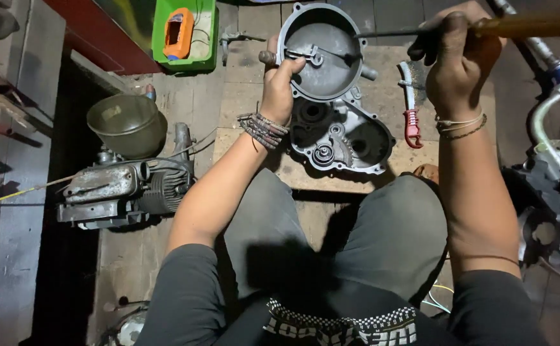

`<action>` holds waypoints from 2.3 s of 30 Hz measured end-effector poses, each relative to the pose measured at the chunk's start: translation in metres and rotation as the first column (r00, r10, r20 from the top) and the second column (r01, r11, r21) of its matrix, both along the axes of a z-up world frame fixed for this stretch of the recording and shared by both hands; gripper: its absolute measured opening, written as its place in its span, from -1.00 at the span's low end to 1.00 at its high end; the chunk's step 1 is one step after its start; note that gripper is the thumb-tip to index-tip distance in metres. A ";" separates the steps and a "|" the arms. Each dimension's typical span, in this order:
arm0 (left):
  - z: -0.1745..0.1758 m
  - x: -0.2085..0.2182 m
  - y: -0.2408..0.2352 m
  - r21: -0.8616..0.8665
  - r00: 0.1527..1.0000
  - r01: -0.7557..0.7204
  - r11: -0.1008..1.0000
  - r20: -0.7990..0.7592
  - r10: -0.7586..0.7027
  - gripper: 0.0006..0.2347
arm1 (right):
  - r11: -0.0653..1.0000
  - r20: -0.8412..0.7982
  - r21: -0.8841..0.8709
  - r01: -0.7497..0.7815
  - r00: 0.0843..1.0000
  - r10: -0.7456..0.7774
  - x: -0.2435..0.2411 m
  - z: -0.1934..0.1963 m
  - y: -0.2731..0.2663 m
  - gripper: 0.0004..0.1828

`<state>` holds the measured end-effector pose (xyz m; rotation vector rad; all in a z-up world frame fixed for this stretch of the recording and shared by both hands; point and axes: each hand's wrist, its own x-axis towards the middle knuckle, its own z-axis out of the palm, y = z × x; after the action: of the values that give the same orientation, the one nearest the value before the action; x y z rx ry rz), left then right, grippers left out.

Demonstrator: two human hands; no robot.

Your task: Disassembling a motorcycle engine casing by removing fasteners and prying the components apart using tools.

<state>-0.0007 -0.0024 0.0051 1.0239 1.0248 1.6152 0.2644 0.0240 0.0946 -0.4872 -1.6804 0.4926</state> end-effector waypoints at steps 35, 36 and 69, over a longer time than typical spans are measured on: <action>0.011 -0.005 -0.004 0.271 0.976 0.011 0.963 -0.213 0.049 -0.64 | 0.955 0.268 -0.290 -0.062 0.953 0.144 0.014 -0.035 0.026 -0.67; 0.009 -0.006 -0.004 0.260 0.977 0.014 0.965 -0.209 0.042 -0.63 | 0.972 0.267 -0.213 -0.102 0.951 0.158 0.013 -0.032 0.027 -0.61; 0.019 0.016 -0.012 0.198 0.872 -0.133 0.971 -0.441 0.210 -0.57 | 0.977 0.708 0.032 0.213 0.685 -0.172 -0.026 -0.012 0.002 -0.56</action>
<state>0.0150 -0.0147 0.0241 1.5136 1.3465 1.6569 0.2382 0.0260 0.0825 -0.9776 -2.3247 0.1854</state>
